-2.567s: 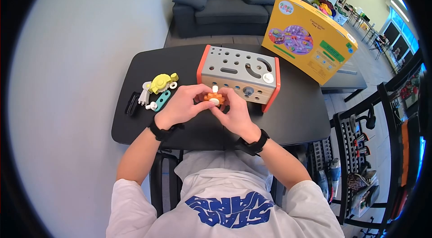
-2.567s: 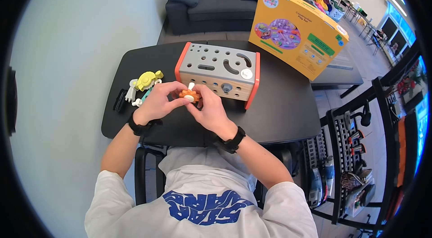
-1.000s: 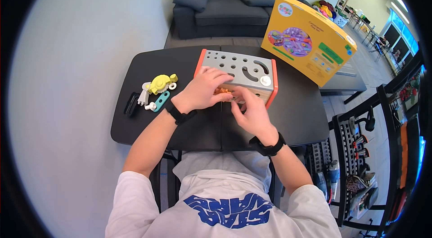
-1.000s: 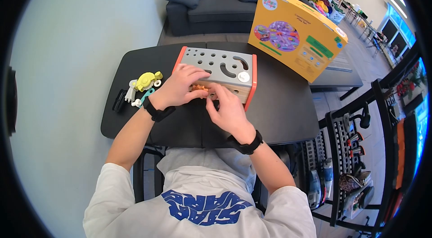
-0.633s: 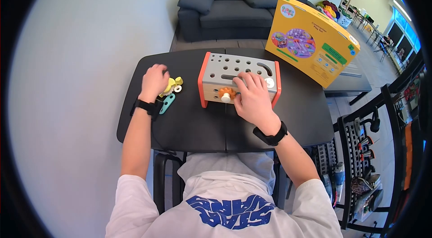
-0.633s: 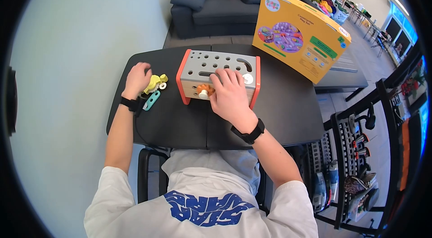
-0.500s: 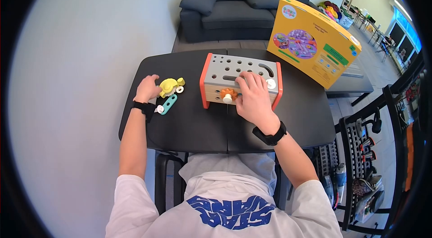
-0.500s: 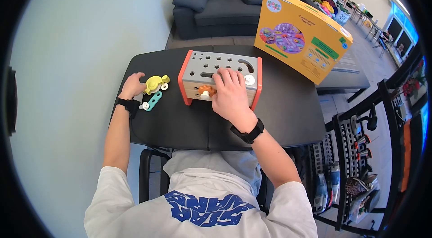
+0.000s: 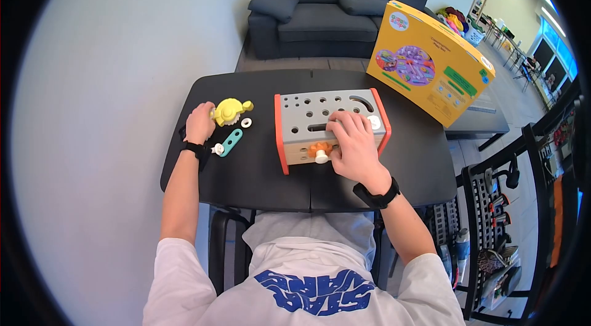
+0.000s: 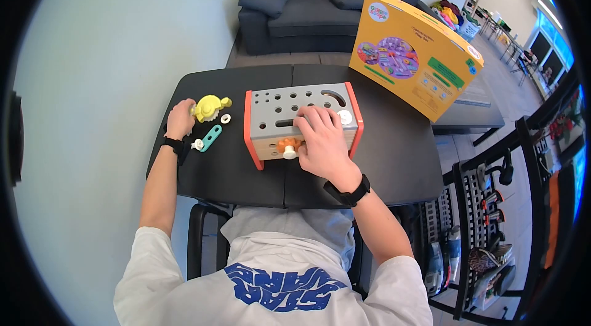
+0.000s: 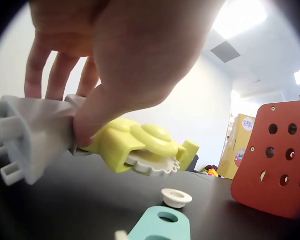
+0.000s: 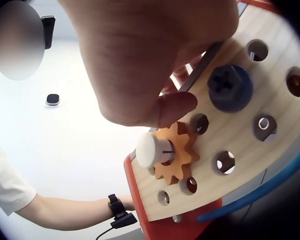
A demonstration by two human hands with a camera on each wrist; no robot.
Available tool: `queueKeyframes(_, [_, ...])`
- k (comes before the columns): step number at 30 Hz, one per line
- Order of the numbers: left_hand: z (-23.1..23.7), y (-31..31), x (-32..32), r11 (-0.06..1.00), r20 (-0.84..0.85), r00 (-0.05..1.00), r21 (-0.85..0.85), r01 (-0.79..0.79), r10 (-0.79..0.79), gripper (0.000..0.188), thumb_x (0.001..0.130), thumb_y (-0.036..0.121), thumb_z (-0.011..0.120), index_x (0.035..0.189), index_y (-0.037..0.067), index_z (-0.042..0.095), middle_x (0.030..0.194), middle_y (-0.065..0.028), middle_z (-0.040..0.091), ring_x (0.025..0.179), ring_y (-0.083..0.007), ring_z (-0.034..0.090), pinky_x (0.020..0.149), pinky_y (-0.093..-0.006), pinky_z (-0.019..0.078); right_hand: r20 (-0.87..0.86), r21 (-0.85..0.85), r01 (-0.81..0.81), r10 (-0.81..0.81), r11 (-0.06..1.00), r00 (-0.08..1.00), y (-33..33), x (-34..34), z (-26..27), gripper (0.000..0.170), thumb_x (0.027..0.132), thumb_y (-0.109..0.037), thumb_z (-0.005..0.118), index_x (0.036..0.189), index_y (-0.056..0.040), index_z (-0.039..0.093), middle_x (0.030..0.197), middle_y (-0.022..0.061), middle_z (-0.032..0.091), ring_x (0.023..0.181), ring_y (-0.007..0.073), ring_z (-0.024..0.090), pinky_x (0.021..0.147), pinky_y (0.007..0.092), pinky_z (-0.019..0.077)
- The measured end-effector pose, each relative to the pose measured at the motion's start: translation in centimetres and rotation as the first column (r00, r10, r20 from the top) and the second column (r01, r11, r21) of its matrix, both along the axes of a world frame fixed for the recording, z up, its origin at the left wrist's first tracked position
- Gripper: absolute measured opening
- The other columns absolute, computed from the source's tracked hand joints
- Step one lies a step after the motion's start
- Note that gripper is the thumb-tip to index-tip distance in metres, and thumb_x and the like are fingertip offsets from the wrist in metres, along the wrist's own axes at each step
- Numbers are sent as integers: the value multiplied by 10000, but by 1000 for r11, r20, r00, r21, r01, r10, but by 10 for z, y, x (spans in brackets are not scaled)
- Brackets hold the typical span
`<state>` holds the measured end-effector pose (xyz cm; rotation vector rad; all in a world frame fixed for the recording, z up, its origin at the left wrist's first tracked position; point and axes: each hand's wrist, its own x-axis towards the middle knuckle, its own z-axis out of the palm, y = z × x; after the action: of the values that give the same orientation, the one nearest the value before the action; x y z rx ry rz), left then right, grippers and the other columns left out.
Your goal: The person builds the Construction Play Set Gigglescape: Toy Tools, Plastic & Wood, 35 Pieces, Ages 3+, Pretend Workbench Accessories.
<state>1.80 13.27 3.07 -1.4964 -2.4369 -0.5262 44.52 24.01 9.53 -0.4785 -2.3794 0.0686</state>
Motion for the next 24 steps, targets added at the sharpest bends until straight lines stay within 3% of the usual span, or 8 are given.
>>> queueKeyframes(6, [25, 6, 16, 993, 87, 996, 118, 23, -33, 374, 792, 24, 717, 1154, 96, 655, 1135, -131, 707, 1060, -376, 662, 898, -461, 539, -2, -44, -42, 42, 998, 999, -15, 10, 1, 438, 650, -30, 637, 1087, -27, 612, 1231, 139, 568, 1215, 352, 524, 1084, 511, 386])
queueKeyframes(8, [39, 10, 30, 977, 239, 967, 211, 40, -92, 396, 786, 45, 737, 1172, 85, 662, 1164, -136, 709, 1077, -384, 656, 911, -454, 538, 14, -57, -47, 48, 997, 999, -19, 12, 4, 427, 697, -42, 637, 1122, -24, 620, 1264, 153, 577, 1205, 364, 536, 1108, 527, 381])
queueKeyframes(10, [53, 13, 45, 974, 281, 954, 222, 40, -104, 410, 792, 60, 754, 1192, 80, 665, 1105, -124, 736, 998, -331, 712, 876, -404, 554, 21, -63, -44, 46, 997, 999, -21, 14, 7, 411, 720, -52, 639, 1129, -25, 622, 1275, 154, 580, 1193, 366, 543, 1118, 528, 378])
queueKeyframes(12, [75, 13, 67, 949, 511, 827, 305, 80, -234, 473, 810, 10, 742, 1265, 75, 631, 1114, -84, 720, 876, -192, 737, 795, -323, 564, 30, -70, -40, 42, 997, 999, -23, 15, 8, 395, 744, -62, 641, 1136, -25, 624, 1285, 154, 583, 1180, 368, 551, 1127, 529, 374])
queueKeyframes(13, [82, 13, 78, 930, 552, 784, 356, 86, -284, 465, 849, -34, 696, 1299, 46, 608, 1151, -63, 719, 944, -175, 732, 843, -312, 566, 36, -67, -37, 39, 997, 999, -23, 15, 8, 381, 766, -79, 658, 1143, -34, 626, 1285, 145, 586, 1177, 362, 554, 1128, 523, 374])
queueKeyframes(14, [86, 15, 86, 930, 553, 783, 357, 85, -284, 465, 849, -34, 696, 1299, 46, 608, 1151, -63, 719, 944, -175, 732, 843, -312, 566, 42, -64, -34, 37, 997, 998, -22, 15, 8, 368, 789, -95, 674, 1150, -44, 629, 1285, 135, 588, 1173, 355, 558, 1130, 517, 375])
queueKeyframes(16, [91, 19, 100, 795, 555, 643, 590, 144, -528, 480, 848, -10, 716, 1310, 40, 593, 980, -151, 763, 923, -180, 749, 829, -310, 559, 46, -51, -44, 46, 998, 998, -20, 17, 9, 350, 809, -121, 705, 1148, -60, 642, 1276, 116, 597, 1142, 340, 565, 1105, 502, 389])
queueKeyframes(24, [103, 35, 157, 585, 449, 426, 763, 276, -786, 434, 911, -52, 700, 1316, 32, 568, 1091, -132, 755, 1041, -180, 726, 958, -318, 557, 23, -52, -68, 69, 996, 997, -18, 20, 6, 309, 823, -212, 805, 1091, -100, 698, 1223, 53, 631, 999, 285, 567, 964, 433, 431])
